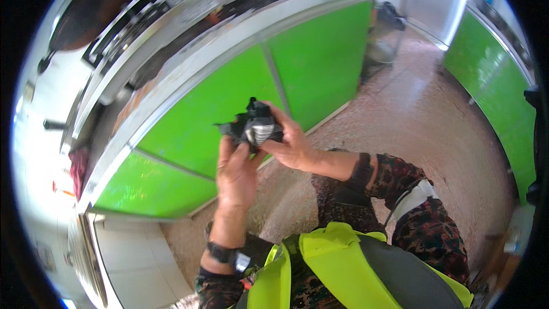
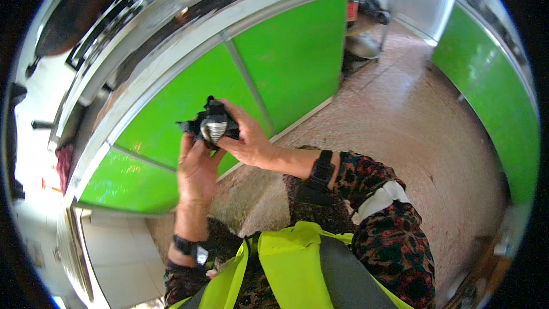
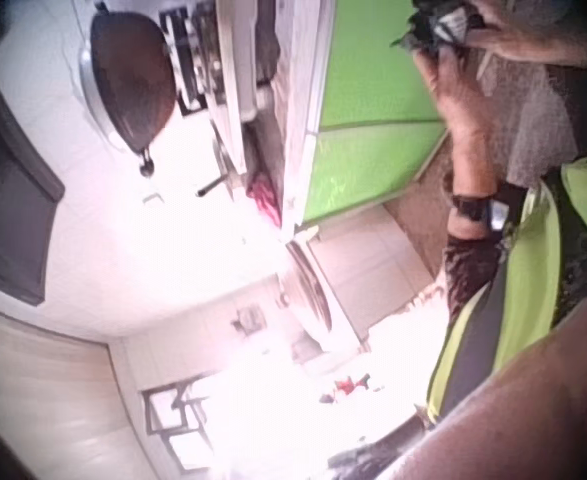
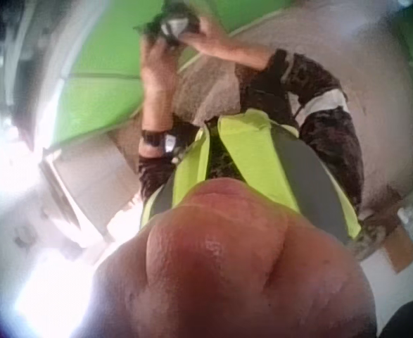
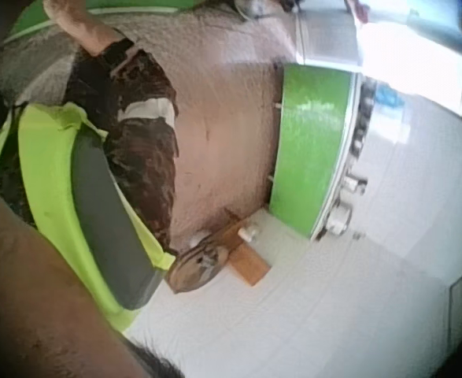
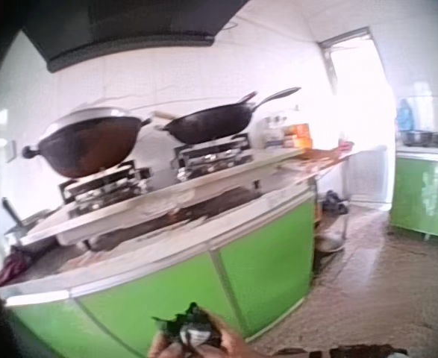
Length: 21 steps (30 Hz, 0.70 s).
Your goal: The person wipes green kitchen cabinet doors and the stainless steel countertop with a dark cloth. They briefly pick up a pink cloth and a small broom, then continue wiping the cabinet and counter surfaces.
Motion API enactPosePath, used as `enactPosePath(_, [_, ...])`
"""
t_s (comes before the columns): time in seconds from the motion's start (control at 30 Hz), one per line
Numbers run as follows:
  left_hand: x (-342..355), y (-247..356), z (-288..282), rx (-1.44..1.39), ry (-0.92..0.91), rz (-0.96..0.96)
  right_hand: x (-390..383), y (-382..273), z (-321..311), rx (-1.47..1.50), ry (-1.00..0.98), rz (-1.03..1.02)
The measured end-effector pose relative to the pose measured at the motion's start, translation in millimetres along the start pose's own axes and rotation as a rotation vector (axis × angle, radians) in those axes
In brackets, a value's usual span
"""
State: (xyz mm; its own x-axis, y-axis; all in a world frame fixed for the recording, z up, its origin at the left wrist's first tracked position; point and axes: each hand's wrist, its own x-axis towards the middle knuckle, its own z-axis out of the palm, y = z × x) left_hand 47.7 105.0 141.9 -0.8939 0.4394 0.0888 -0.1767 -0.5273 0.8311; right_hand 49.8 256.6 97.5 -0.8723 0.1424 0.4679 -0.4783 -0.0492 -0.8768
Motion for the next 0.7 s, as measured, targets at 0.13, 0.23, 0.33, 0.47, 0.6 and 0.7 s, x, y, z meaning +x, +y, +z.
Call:
enactPosePath(0.13, [13,43,-30,0.580,-0.070,-0.011,11,-15,-35,-0.017,0.248,-0.064])
enactPosePath(0.23, [45,80,-59,0.972,0.004,0.607,9,-6,-95,0.080,0.386,0.057])
enactPosePath(0.33, [65,121,-85,1.603,0.275,0.946,-19,19,-176,0.338,0.451,0.203])
enactPosePath(0.47, [85,142,-104,2.070,0.278,1.100,-67,53,-245,-0.724,0.396,-0.383])
enactPosePath(0.6, [105,138,-112,2.090,0.206,1.246,-93,51,-270,0.535,0.684,0.441])
enactPosePath(0.7, [112,133,-120,2.215,0.377,1.223,-96,45,-270,0.126,0.834,0.249])
